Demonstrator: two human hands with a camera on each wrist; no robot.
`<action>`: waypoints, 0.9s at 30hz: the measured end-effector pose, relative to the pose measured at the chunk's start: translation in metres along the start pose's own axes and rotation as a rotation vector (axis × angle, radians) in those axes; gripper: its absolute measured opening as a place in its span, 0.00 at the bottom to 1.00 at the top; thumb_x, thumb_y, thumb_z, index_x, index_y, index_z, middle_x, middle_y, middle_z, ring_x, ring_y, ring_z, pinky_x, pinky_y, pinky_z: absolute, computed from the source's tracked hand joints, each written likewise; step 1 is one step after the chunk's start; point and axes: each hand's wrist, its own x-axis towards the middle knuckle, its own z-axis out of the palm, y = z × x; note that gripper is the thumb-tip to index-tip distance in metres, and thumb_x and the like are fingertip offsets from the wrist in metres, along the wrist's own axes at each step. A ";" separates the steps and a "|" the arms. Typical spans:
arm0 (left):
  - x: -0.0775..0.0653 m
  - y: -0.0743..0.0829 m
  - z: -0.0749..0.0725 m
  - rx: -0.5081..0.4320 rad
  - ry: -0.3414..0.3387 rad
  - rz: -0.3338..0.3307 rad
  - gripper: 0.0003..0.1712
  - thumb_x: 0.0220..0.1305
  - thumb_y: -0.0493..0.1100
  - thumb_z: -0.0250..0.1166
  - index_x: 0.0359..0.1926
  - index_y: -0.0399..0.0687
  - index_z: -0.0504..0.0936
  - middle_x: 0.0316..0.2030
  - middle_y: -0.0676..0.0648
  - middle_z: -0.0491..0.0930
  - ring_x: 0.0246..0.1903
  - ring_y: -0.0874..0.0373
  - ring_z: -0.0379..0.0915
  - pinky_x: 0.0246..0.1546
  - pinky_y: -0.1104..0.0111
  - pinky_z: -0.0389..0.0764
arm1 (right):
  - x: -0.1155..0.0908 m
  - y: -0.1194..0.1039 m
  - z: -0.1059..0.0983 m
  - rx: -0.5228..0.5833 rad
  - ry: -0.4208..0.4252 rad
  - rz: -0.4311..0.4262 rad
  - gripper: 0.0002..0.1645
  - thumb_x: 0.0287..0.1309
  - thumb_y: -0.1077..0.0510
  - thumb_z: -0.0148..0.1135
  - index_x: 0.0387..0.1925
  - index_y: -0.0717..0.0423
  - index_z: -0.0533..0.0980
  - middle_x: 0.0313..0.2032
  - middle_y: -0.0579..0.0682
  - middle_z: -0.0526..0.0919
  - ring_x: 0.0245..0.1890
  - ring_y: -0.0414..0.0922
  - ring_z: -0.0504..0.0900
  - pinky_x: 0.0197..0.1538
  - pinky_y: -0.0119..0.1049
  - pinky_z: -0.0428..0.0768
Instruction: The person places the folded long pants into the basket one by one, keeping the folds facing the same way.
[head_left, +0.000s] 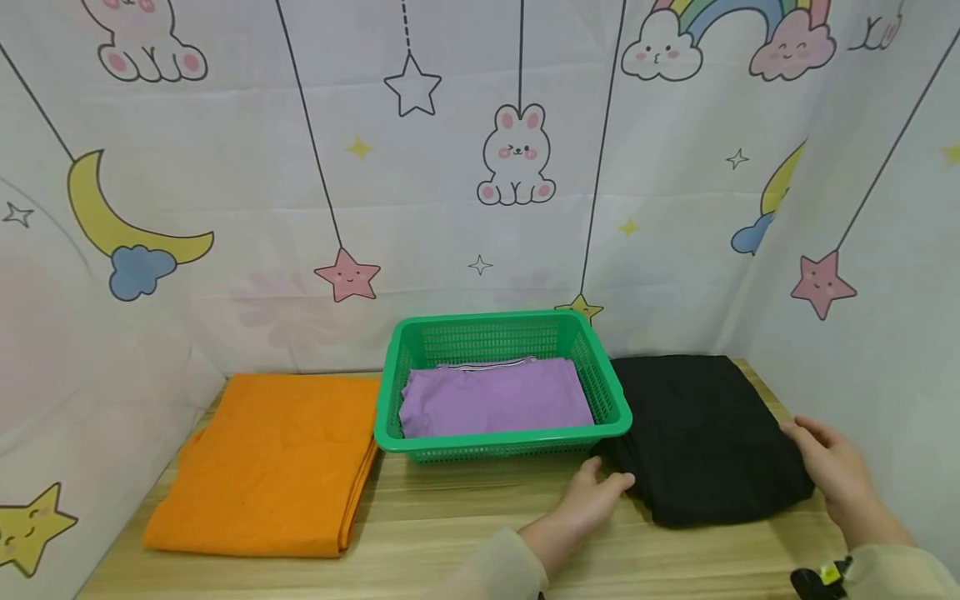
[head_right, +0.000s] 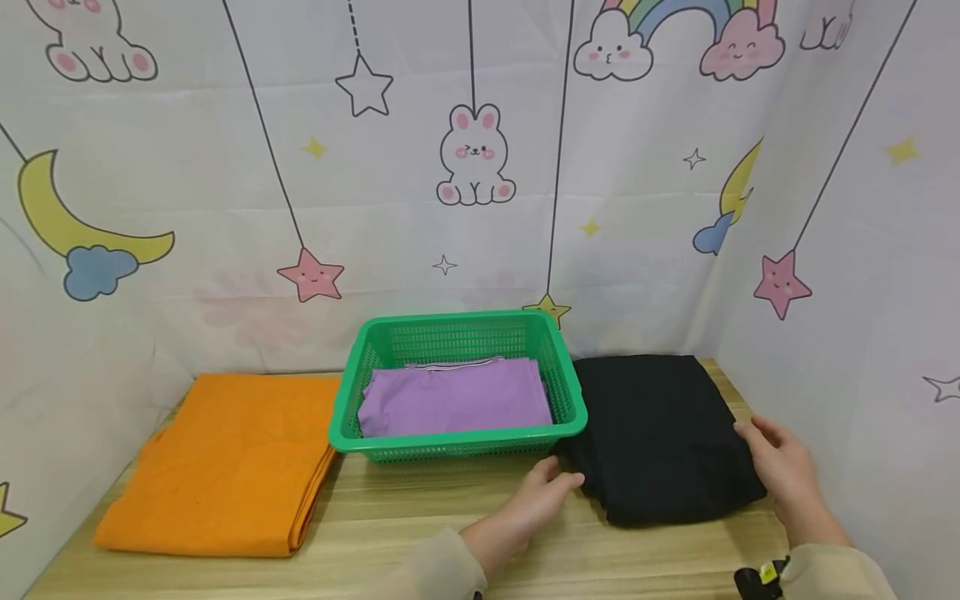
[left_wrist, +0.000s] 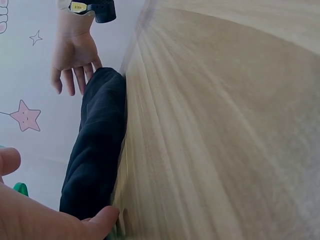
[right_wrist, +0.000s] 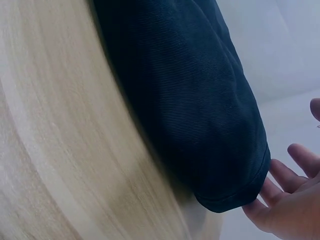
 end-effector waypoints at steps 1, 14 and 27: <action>0.000 0.000 0.000 -0.002 0.001 -0.002 0.38 0.58 0.49 0.62 0.65 0.31 0.64 0.63 0.32 0.66 0.64 0.37 0.60 0.63 0.46 0.63 | 0.000 0.000 0.000 0.002 -0.004 0.001 0.48 0.67 0.36 0.39 0.71 0.68 0.43 0.69 0.73 0.44 0.68 0.72 0.43 0.65 0.66 0.52; 0.006 0.001 0.008 -0.025 0.001 -0.050 0.42 0.56 0.52 0.63 0.67 0.34 0.62 0.66 0.35 0.62 0.67 0.38 0.54 0.65 0.45 0.58 | 0.005 0.005 -0.001 -0.049 -0.060 0.035 0.50 0.66 0.34 0.38 0.72 0.67 0.40 0.69 0.74 0.40 0.67 0.74 0.43 0.63 0.68 0.53; 0.010 0.004 0.016 -0.106 -0.014 -0.055 0.46 0.56 0.54 0.62 0.69 0.35 0.58 0.69 0.37 0.59 0.69 0.39 0.50 0.67 0.47 0.55 | 0.013 0.011 -0.002 -0.119 -0.195 0.104 0.57 0.63 0.30 0.36 0.70 0.70 0.31 0.68 0.77 0.34 0.67 0.74 0.40 0.65 0.66 0.52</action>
